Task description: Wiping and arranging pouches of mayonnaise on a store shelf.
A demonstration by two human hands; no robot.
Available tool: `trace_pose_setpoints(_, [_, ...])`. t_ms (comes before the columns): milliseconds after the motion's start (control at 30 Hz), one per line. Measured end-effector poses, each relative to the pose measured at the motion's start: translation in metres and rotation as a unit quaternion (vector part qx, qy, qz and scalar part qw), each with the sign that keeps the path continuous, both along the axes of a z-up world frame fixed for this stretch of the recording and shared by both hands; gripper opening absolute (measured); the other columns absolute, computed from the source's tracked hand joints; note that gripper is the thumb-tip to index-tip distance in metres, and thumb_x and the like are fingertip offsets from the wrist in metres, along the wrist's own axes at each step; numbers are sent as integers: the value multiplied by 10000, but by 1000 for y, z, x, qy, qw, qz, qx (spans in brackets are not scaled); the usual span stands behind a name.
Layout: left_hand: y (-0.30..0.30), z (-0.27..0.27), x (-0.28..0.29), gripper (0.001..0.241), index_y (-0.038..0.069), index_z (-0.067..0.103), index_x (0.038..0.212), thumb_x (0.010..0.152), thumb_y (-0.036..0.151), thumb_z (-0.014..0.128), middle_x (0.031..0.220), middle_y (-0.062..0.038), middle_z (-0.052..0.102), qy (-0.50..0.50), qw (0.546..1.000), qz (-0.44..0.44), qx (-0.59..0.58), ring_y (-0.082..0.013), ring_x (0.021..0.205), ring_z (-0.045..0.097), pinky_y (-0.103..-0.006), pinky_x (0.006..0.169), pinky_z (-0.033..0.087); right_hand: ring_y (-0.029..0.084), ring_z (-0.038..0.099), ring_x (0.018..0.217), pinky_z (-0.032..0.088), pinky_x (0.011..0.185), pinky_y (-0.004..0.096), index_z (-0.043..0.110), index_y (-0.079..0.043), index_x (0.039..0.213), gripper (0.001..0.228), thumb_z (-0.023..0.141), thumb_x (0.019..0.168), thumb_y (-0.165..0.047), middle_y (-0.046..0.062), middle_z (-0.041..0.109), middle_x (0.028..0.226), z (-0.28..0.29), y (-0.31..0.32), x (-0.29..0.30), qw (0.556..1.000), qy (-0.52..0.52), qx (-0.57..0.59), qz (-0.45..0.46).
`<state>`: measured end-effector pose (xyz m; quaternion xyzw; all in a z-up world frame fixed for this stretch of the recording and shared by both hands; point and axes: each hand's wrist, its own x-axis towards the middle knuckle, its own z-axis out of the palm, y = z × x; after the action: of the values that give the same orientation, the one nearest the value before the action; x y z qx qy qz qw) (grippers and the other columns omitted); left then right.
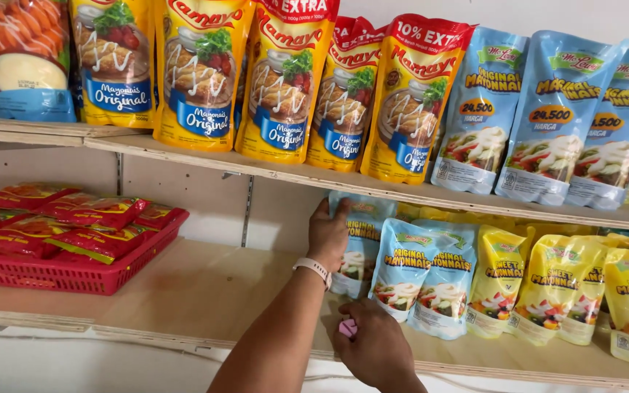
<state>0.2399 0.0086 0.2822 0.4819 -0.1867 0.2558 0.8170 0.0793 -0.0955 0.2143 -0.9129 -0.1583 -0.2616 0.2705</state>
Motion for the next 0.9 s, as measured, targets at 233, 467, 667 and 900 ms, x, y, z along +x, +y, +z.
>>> trace_pose_setpoints(233, [-4,-22,-21,286,27,725,1140,973,258,705,1070,-113,777,12,998,7,57,-140,894,673,-300,811,539,307,701,898,565,819,424,757,-99,1080,373,731,727,-217,109,712,954,2,-1,-3,1000,9,22,8])
trace_pose_setpoints(467, [27,-47,-32,740,29,586,1204,590,269,923,1084,-84,754,34,918,43,393,-207,992,739,-336,876,577,312,684,915,557,809,438,750,-121,1060,356,749,730,-253,105,689,934,2,-1,-1,1000,-1,15,8])
trace_pose_setpoints(667, [15,-49,-49,732,52,638,1204,605,391,887,1090,-129,770,94,876,129,455,-283,994,747,-368,873,578,313,671,891,546,782,461,711,-110,924,234,735,771,-286,91,664,906,8,4,-8,999,30,6,-17])
trace_pose_setpoints(900, [17,-53,-51,742,62,646,1205,588,405,875,1114,-141,767,104,878,118,452,-295,1025,749,-374,899,583,336,670,890,540,784,471,708,-102,884,239,759,768,-304,110,683,881,0,-1,1,999,-32,11,20])
